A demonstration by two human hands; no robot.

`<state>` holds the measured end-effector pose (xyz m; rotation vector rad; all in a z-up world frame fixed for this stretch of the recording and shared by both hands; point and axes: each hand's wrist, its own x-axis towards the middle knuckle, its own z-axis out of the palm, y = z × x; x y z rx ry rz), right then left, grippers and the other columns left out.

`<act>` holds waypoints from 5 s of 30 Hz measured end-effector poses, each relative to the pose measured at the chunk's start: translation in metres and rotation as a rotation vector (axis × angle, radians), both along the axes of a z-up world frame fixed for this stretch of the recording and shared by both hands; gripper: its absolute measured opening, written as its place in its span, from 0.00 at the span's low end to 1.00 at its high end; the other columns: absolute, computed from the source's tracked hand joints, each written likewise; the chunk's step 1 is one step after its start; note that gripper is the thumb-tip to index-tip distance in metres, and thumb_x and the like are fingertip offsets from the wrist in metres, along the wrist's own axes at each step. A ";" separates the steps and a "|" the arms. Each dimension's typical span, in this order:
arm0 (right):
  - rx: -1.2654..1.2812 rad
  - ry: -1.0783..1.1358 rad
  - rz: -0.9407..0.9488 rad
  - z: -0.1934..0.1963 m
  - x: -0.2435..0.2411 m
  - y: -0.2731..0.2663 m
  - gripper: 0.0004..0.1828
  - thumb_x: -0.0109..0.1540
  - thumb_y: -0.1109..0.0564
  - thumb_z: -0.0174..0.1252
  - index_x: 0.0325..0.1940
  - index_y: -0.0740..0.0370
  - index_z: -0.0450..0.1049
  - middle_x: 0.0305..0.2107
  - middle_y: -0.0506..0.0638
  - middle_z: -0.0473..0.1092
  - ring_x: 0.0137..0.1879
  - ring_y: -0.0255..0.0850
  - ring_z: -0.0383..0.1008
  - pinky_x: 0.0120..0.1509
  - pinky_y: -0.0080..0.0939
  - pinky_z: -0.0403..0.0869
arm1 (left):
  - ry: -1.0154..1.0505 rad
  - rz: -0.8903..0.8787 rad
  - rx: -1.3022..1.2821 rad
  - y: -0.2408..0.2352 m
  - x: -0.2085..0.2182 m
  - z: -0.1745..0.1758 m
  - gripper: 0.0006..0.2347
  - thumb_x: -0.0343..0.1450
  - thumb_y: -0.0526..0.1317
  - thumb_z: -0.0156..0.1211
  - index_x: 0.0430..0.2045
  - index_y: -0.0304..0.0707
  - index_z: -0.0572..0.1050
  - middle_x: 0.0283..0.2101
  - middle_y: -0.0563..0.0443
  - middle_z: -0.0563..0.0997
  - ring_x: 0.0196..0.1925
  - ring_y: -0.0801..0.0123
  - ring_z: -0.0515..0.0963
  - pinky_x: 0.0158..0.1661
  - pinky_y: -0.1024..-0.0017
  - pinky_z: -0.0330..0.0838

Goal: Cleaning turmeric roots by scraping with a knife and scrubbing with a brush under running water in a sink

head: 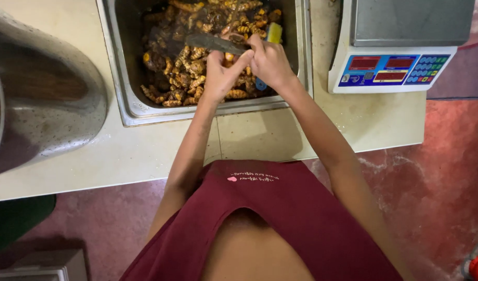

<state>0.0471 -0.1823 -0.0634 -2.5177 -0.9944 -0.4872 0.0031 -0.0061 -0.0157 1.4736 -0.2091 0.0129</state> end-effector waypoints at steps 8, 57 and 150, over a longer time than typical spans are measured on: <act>0.094 0.199 -0.022 0.002 -0.007 0.014 0.05 0.70 0.66 0.52 0.47 0.69 0.62 0.18 0.53 0.68 0.16 0.43 0.69 0.17 0.41 0.70 | -0.006 0.150 0.165 -0.001 0.002 -0.002 0.10 0.74 0.46 0.60 0.37 0.39 0.73 0.22 0.60 0.70 0.18 0.81 0.64 0.18 0.81 0.62; 0.460 0.165 -0.094 0.052 0.006 0.013 0.06 0.71 0.63 0.46 0.46 0.71 0.66 0.41 0.59 0.65 0.41 0.49 0.71 0.42 0.46 0.73 | 0.442 -0.328 -1.140 -0.023 0.122 -0.070 0.18 0.79 0.39 0.56 0.66 0.47 0.68 0.55 0.47 0.78 0.56 0.53 0.82 0.25 0.74 0.79; 0.638 0.629 -0.454 0.014 -0.001 0.048 0.37 0.74 0.36 0.37 0.82 0.57 0.43 0.18 0.48 0.63 0.18 0.33 0.56 0.24 0.39 0.56 | 0.482 0.037 -0.747 -0.036 0.139 -0.126 0.11 0.78 0.41 0.48 0.42 0.33 0.78 0.33 0.46 0.84 0.30 0.67 0.81 0.32 0.71 0.78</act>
